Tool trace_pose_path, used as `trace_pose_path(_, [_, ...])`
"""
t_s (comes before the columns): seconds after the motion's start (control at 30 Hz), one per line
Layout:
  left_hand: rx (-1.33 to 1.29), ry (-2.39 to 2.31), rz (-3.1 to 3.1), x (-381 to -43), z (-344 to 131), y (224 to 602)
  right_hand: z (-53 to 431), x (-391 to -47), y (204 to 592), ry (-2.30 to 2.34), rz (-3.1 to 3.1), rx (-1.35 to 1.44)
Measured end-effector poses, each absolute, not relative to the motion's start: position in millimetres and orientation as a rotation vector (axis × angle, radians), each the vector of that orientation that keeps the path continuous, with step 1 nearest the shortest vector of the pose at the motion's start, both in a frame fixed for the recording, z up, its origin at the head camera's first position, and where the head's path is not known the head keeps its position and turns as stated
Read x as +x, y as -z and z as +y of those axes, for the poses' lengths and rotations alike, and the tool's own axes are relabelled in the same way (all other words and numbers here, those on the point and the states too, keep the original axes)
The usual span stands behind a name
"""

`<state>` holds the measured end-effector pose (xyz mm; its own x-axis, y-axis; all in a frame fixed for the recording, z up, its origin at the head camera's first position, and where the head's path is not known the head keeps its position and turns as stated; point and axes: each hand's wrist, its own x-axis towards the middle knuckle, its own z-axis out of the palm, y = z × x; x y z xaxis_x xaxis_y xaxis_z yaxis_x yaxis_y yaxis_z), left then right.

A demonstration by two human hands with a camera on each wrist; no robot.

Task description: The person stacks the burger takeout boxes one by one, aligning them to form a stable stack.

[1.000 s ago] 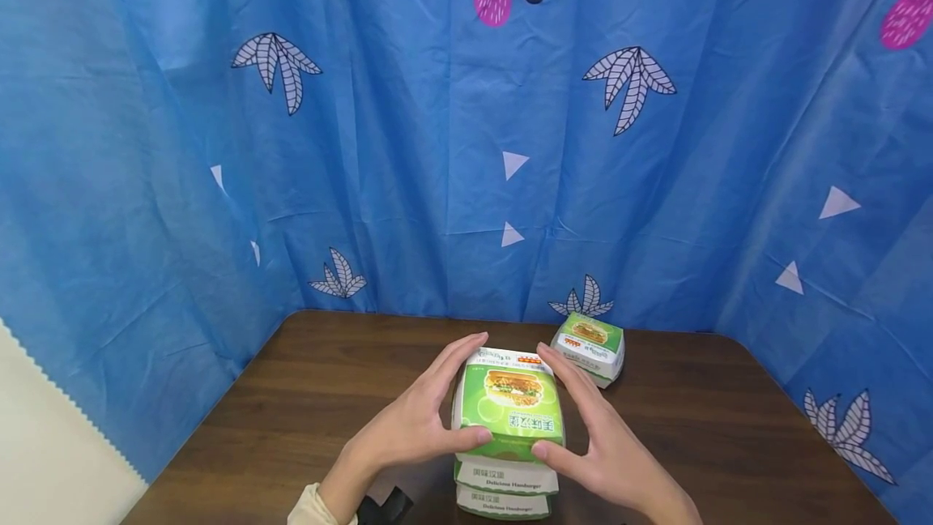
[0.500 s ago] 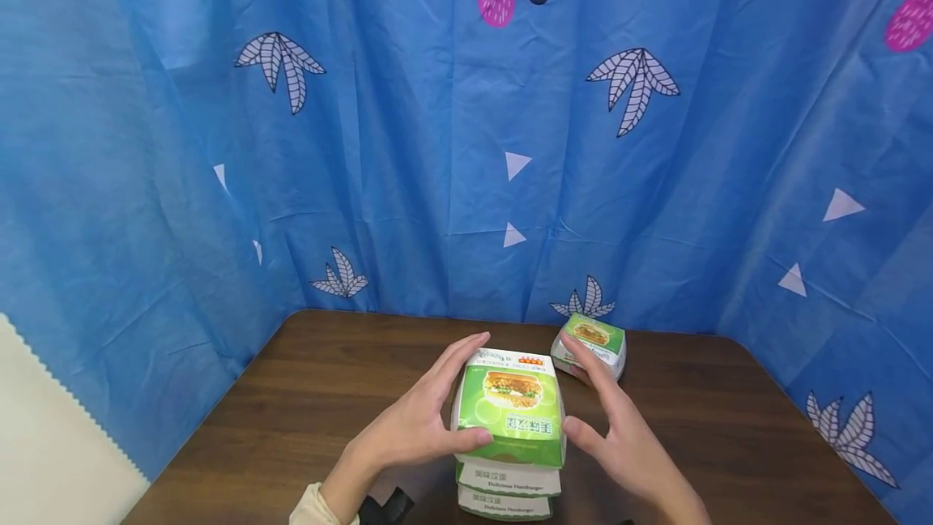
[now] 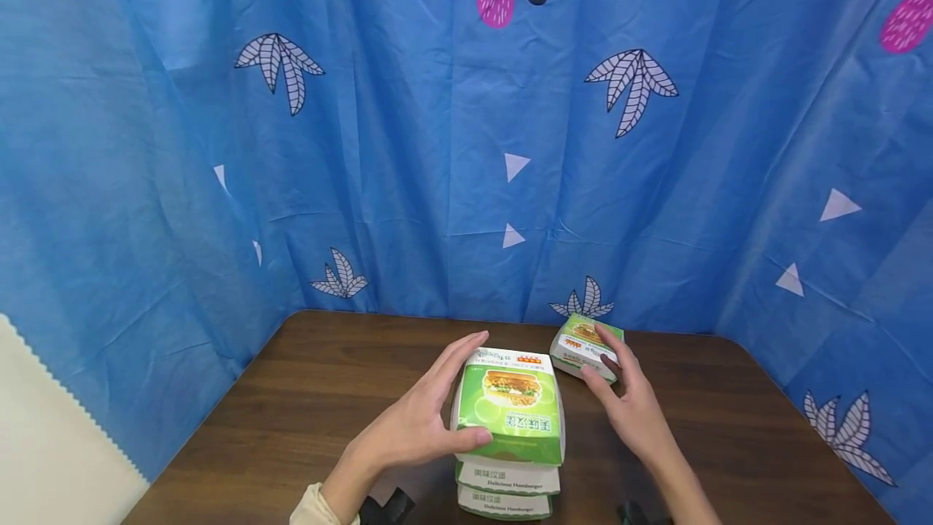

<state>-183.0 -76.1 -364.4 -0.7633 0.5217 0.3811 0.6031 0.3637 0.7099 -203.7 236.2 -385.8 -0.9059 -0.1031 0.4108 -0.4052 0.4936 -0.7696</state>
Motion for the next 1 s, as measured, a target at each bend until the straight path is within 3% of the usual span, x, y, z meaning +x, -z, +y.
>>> trace_pose_path(1.0, [-1.045,1.320,-2.501,-182,-74,366,273,-257,448,-1.088,-2.668,-0.040])
